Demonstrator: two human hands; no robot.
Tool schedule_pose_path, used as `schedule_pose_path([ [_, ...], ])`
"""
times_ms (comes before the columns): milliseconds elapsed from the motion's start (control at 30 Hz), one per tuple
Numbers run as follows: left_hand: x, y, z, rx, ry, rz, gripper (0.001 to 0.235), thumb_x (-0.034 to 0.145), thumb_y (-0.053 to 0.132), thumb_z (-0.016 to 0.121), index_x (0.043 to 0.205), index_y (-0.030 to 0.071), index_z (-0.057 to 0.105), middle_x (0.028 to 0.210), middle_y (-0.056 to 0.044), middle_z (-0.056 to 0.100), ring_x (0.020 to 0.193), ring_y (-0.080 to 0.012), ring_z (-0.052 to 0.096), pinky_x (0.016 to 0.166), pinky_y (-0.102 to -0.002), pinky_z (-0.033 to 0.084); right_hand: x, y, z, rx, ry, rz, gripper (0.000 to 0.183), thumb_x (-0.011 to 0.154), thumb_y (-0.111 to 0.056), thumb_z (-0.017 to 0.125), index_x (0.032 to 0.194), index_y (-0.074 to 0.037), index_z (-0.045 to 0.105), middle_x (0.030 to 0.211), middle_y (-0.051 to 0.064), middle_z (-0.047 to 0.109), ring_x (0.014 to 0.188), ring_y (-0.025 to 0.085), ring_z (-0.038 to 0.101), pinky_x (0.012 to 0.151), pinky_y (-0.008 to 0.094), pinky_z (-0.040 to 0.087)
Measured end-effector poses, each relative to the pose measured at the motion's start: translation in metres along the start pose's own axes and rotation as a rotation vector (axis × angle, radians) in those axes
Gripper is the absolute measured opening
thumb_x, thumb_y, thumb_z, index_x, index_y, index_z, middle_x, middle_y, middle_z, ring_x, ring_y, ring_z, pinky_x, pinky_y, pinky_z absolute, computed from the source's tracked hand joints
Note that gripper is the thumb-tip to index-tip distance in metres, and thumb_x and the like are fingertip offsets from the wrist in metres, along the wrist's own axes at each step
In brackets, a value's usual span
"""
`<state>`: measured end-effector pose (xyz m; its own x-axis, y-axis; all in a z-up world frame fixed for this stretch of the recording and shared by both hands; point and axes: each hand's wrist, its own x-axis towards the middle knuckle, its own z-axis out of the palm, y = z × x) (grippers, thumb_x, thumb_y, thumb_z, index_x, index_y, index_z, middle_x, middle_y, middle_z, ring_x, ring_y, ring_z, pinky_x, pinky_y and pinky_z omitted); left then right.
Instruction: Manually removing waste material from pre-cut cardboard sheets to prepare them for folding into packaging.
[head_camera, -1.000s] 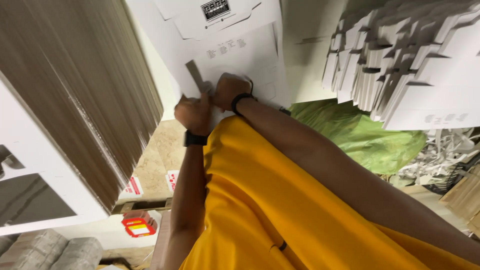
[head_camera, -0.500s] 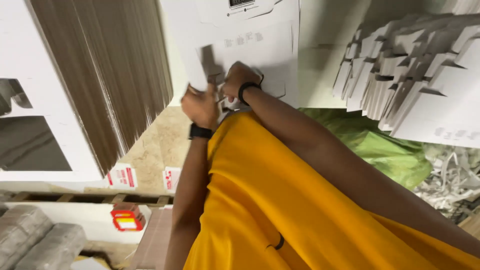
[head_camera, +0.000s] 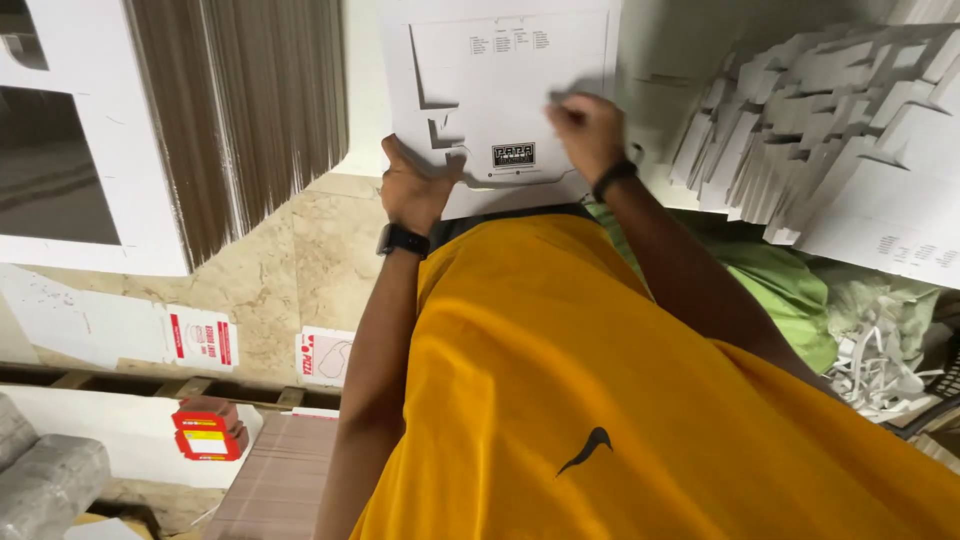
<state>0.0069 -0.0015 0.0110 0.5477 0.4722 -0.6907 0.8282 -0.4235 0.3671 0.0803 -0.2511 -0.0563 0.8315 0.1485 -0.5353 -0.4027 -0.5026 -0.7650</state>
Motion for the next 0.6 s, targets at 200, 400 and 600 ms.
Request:
schedule_pose_path([
  [200,-0.044,0.033,-0.048,-0.384,-0.115,0.004,0.061,0.061,0.022,0.076,0.109,0.014,0.039,0.094,0.001,0.065,0.083,-0.0167,0.062,0.072,-0.032,0.056,-0.053,0.018,-0.048,-0.132,0.472,-0.107,0.022,0.093,-0.027,0.077,0.097,-0.015,0.058,0.084,-0.001,0.061,0.074,0.014,0.057,0.067,0.033,0.050],
  [400,0.006,-0.021,-0.013,-0.012,-0.034,0.087,0.075,0.067,0.035,0.080,0.121,0.014,0.032,0.098,-0.007,0.070,0.081,-0.0321,0.071,0.064,-0.046,0.063,-0.048,0.010,-0.040,0.459,-0.048,0.386,0.026,0.093,-0.029,0.075,0.080,-0.015,0.057,0.084,-0.003,0.065,0.079,0.015,0.066,0.070,0.029,0.050],
  [600,0.017,0.001,0.054,0.265,0.459,0.565,0.117,0.077,0.067,0.098,0.159,0.025,0.026,0.151,-0.020,0.046,0.136,-0.0369,0.047,0.112,-0.052,0.047,-0.047,0.013,-0.049,0.067,-0.121,0.279,0.036,0.102,-0.045,0.054,0.081,-0.017,0.048,0.079,-0.005,0.049,0.076,0.012,0.049,0.071,0.028,0.036],
])
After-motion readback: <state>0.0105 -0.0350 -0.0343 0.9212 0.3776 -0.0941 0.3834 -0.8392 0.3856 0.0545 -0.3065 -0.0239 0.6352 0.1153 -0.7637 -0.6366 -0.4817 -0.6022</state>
